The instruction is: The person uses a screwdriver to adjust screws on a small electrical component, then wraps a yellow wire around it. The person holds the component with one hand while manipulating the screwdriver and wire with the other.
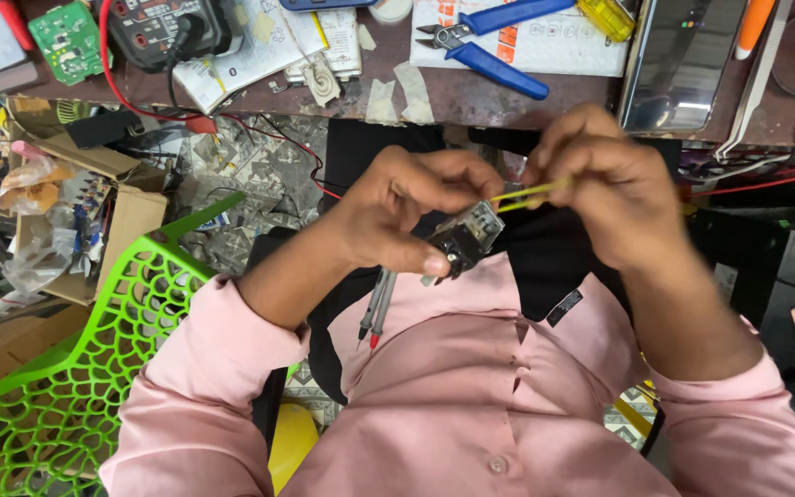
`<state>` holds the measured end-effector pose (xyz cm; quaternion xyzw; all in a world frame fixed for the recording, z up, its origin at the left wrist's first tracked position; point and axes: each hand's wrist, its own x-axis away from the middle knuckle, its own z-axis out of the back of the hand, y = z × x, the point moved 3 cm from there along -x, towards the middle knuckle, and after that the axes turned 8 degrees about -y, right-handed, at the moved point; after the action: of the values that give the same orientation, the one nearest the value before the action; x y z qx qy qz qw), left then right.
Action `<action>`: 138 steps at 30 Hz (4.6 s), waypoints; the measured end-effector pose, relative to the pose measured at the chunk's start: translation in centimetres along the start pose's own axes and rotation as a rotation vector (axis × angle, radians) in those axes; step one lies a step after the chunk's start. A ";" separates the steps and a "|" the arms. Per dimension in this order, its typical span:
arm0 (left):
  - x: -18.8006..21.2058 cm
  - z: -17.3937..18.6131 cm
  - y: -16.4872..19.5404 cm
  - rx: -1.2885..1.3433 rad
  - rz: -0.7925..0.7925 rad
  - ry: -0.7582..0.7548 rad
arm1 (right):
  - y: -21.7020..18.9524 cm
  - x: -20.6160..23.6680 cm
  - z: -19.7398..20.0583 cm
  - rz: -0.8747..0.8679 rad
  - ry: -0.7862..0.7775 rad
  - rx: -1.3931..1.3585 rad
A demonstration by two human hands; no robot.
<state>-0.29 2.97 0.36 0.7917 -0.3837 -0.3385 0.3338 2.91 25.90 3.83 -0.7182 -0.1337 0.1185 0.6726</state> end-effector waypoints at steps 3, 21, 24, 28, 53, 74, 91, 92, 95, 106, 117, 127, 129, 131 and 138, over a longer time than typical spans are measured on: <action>-0.3 -0.3 0.5 -0.063 0.005 -0.044 | -0.3 0.3 1.0 -0.082 -0.248 -0.760; -0.8 -3.9 4.7 -1.580 -0.197 0.200 | -0.3 0.5 0.1 -0.013 0.091 0.134; -0.7 -4.6 3.7 -1.737 -0.222 0.100 | -1.4 0.2 -1.7 0.106 -0.058 0.452; -0.7 -5.7 2.6 -1.855 -0.245 0.013 | -1.3 -0.2 -3.6 0.046 -0.088 0.714; -0.9 -4.1 4.3 -1.862 -0.262 0.225 | -0.3 0.0 -1.9 -0.519 -0.171 0.895; 0.0 -2.9 8.4 -1.777 -0.402 0.549 | -0.8 10.2 -4.6 -0.055 0.218 -1.820; -0.1 -6.7 4.0 -2.492 -1.069 -0.044 | -0.9 3.0 -3.6 -0.365 -0.188 -0.481; -0.1 -6.8 3.7 -2.526 -1.091 -0.071 | -0.7 3.5 -3.7 -0.348 -0.158 -0.468; -0.4 -7.2 3.2 -2.586 -1.089 -0.167 | 0.4 4.1 -3.4 -0.351 -0.075 -0.534; -1.9 -6.4 4.2 -1.200 -0.102 0.285 | 0.4 5.5 -0.6 0.034 -0.108 0.070; -1.4 -4.4 -1.0 -0.605 0.193 0.275 | -1.2 2.9 -1.3 0.069 -0.277 0.767; -1.5 -5.0 0.4 -0.930 0.169 0.471 | -1.7 1.2 -2.6 0.044 -0.369 0.809; -1.7 -4.9 0.5 -0.933 0.181 0.482 | -1.8 1.0 -3.0 0.073 -0.386 0.839; -1.6 -5.0 0.9 -1.074 0.110 0.506 | -2.0 0.9 -3.1 0.094 -0.388 0.884; -1.0 -3.6 -0.4 -0.465 0.117 0.436 | -0.6 0.3 -4.2 0.260 -0.513 0.895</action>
<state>2.24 4.99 2.29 0.7246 -0.2604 -0.2197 0.5991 4.63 22.13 4.69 -0.3198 -0.1399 0.4182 0.8386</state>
